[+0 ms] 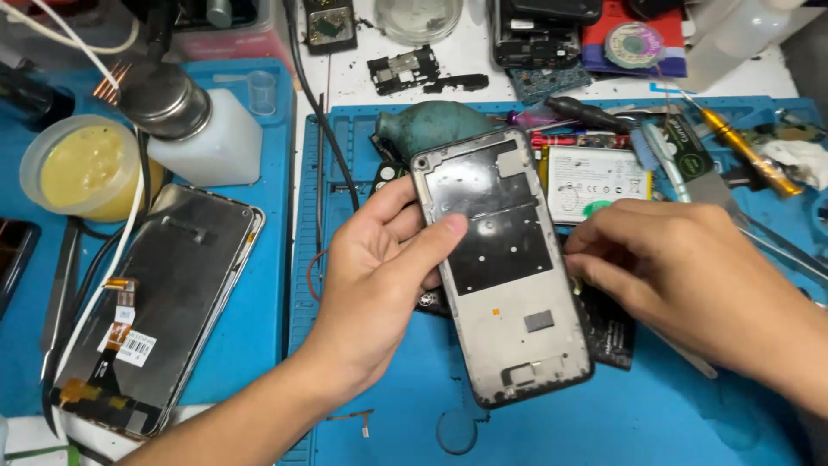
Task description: The person is cleaning a mobile phone frame by scraping off old adhesive residue and brushing away debris to prepare for a new screen installation.
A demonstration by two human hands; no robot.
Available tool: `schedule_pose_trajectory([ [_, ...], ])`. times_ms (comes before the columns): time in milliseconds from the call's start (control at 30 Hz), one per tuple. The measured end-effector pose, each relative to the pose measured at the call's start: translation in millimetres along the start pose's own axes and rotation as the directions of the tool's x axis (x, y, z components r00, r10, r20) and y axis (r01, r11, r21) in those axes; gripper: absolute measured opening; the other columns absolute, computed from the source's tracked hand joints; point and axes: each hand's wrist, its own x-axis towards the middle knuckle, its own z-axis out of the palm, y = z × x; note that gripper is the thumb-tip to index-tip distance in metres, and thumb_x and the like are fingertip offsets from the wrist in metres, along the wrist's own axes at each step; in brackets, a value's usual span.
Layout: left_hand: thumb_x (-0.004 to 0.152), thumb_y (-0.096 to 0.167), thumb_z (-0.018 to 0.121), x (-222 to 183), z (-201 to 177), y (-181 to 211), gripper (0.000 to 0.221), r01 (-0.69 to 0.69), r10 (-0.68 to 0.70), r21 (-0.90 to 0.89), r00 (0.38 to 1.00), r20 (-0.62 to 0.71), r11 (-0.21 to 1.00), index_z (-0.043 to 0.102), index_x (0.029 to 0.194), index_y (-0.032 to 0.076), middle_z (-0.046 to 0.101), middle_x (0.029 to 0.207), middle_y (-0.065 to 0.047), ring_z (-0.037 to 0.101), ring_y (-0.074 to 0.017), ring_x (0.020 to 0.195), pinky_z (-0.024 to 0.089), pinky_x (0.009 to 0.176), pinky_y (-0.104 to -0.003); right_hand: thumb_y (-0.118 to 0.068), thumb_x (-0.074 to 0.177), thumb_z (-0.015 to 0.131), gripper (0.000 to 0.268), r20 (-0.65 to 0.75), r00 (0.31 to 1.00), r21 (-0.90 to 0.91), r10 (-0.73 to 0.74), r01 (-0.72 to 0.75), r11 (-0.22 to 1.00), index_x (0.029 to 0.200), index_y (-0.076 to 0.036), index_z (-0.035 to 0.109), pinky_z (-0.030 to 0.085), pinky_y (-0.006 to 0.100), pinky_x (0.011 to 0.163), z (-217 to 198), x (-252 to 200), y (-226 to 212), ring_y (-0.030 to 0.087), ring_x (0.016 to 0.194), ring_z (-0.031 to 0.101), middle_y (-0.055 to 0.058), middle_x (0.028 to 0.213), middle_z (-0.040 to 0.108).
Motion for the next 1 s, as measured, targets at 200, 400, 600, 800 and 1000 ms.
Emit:
schedule_pose_trajectory([
  [200, 0.092, 0.014, 0.067, 0, 0, -4, 0.038, 0.020, -0.018, 0.065, 0.999, -0.035, 0.998, 0.069, 0.129, 0.004, 0.081, 0.099, -0.013, 0.062, -0.0109, 0.068, 0.042, 0.054, -0.024, -0.041, 0.103, 0.080, 0.032, -0.368, 0.926, -0.100, 0.082, -0.127, 0.987, 0.082, -0.016, 0.079, 0.044, 0.036, 0.068, -28, -4, 34, 0.015, 0.065, 0.063, 0.000, 0.064, 0.069],
  [400, 0.095, 0.013, 0.063, -2, 0, -4, 0.036, -0.004, 0.003, 0.051, 1.000, 0.029, 0.999, 0.066, 0.129, 0.002, 0.081, 0.102, -0.018, 0.074, -0.0209, 0.083, 0.059, 0.068, -0.030, -0.060, 0.082, 0.081, 0.045, -0.014, 0.919, -0.291, 0.395, -0.382, 0.877, 0.093, -0.019, 0.064, 0.054, 0.040, 0.077, -37, 5, 30, 0.021, 0.086, 0.074, 0.001, 0.085, 0.078],
  [600, 0.094, 0.017, 0.059, -4, 3, 5, 0.036, 0.118, -0.118, 0.012, 0.993, -0.029, 0.993, 0.067, 0.126, 0.005, 0.077, 0.113, -0.016, 0.074, -0.0254, 0.099, 0.061, 0.079, -0.038, -0.017, 0.089, 0.083, 0.037, -0.270, 0.927, 0.065, 0.260, -0.252, 0.965, 0.121, -0.008, 0.065, 0.055, 0.037, 0.072, -23, -2, 51, 0.019, 0.073, 0.068, 0.005, 0.087, 0.073],
  [800, 0.099, 0.017, 0.055, -1, -2, -1, 0.033, 0.081, -0.081, -0.002, 0.997, 0.019, 0.997, 0.065, 0.127, 0.005, 0.075, 0.112, -0.016, 0.072, -0.0239, 0.096, 0.063, 0.074, -0.038, -0.011, 0.087, 0.069, 0.032, -0.220, 0.975, 0.430, -0.015, 0.111, 0.896, 0.117, -0.001, 0.073, 0.059, 0.034, 0.083, -25, -9, 44, 0.023, 0.091, 0.075, 0.012, 0.104, 0.078],
  [1000, 0.101, 0.020, 0.054, 4, -5, -6, 0.028, 0.089, -0.088, 0.094, 0.996, -0.020, 0.992, 0.065, 0.124, 0.010, 0.078, 0.112, -0.012, 0.073, -0.0203, 0.087, 0.055, 0.063, -0.031, -0.015, 0.094, 0.072, 0.024, -0.393, 0.791, -0.052, -0.468, 0.489, 0.871, 0.117, -0.009, 0.075, 0.053, 0.034, 0.076, -2, -26, -32, 0.020, 0.087, 0.069, 0.007, 0.098, 0.070],
])
